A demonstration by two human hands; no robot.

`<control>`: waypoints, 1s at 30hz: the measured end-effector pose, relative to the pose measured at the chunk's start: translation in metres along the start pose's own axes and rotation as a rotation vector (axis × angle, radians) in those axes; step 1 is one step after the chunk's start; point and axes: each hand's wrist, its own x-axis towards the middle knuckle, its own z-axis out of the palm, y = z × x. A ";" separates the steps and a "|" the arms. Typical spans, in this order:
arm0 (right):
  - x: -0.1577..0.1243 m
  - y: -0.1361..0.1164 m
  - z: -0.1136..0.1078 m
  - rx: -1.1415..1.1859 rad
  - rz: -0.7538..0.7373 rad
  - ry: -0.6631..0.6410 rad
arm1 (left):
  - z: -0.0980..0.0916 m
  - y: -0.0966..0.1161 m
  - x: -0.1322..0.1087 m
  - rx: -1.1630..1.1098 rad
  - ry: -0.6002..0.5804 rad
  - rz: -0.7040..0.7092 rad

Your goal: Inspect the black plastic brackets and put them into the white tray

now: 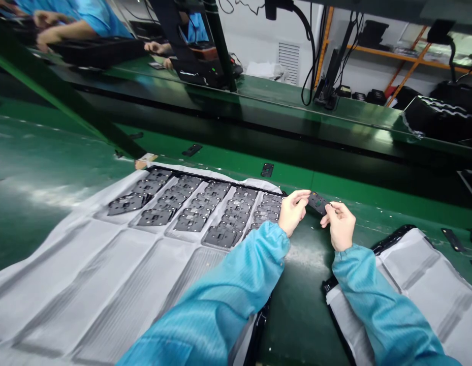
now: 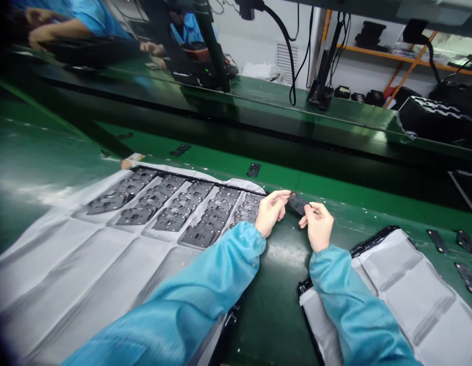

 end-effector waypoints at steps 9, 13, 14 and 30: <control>-0.003 -0.003 0.000 0.030 0.068 -0.130 | 0.001 0.004 -0.001 -0.032 -0.018 -0.031; -0.003 -0.003 0.000 0.034 0.081 -0.131 | 0.002 0.006 -0.003 -0.023 0.022 -0.036; -0.003 -0.003 0.000 0.035 0.080 -0.126 | 0.002 0.006 -0.003 -0.032 0.010 -0.038; -0.007 -0.001 0.003 0.001 0.027 -0.154 | 0.000 0.005 0.001 -0.101 0.057 -0.162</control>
